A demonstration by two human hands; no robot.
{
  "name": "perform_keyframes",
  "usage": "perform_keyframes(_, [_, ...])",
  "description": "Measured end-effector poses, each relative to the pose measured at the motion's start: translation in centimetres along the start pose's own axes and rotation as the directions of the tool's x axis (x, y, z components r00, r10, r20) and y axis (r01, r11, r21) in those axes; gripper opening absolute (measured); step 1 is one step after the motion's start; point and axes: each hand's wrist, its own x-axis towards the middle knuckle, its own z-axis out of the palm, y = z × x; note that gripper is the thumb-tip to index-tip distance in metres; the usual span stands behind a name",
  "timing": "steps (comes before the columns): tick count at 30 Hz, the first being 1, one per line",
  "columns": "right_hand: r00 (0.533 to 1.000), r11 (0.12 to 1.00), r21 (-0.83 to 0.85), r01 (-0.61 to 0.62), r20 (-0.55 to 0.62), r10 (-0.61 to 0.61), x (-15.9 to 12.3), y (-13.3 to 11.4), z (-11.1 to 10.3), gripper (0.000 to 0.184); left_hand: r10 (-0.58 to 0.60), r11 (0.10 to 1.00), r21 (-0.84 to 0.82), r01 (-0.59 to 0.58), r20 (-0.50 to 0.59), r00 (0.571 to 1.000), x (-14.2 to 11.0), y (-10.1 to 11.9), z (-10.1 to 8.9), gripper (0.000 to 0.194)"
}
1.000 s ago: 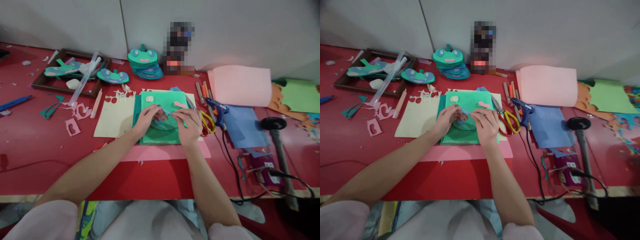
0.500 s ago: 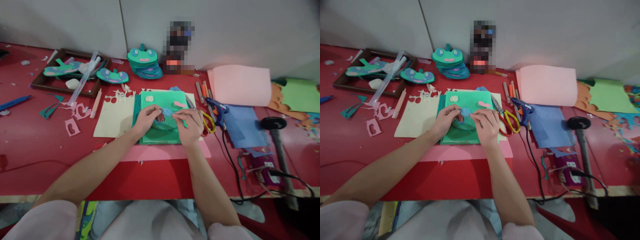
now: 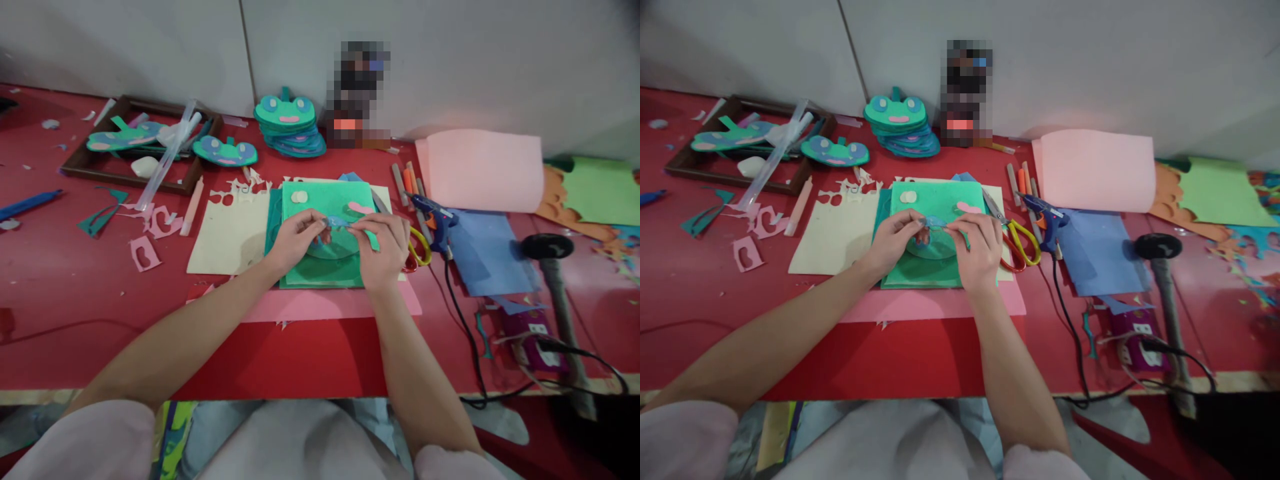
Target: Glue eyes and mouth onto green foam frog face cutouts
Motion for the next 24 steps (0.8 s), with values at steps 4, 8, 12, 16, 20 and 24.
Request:
perform_keyframes(4, [1.000,1.000,-0.014,-0.011,-0.014,0.011,0.1,-0.2,0.0,0.004,0.003,1.000,0.017,-0.003,-0.009,1.000,0.0,-0.1,0.0,0.013])
perform_keyframes(8, [0.996,0.996,0.031,-0.089,-0.015,0.089,0.2,-0.8,-0.1,0.015,0.029,0.998,0.066,-0.025,-0.052,0.998,0.0,-0.1,0.0,0.013])
perform_keyframes(12, [0.977,0.967,0.140,-0.212,0.038,0.209,0.3,-1.2,-0.3,0.012,0.103,0.989,0.119,-0.092,-0.089,0.991,-0.2,0.0,0.0,0.012])
perform_keyframes(16, [0.949,0.921,0.230,-0.315,0.075,0.306,0.4,-1.3,-0.3,0.018,0.160,0.973,0.182,-0.142,-0.085,0.983,-0.4,0.1,0.1,0.012])
perform_keyframes(20, [0.920,0.879,0.270,-0.392,0.094,0.381,0.2,-1.2,-0.1,0.023,0.174,0.962,0.225,-0.155,-0.065,0.983,-0.6,0.1,0.2,0.014])
perform_keyframes(24, [0.902,0.866,0.251,-0.432,0.130,0.412,0.0,-1.2,0.0,0.026,0.176,0.958,0.243,-0.152,-0.082,0.981,-0.7,-0.1,0.1,0.016])
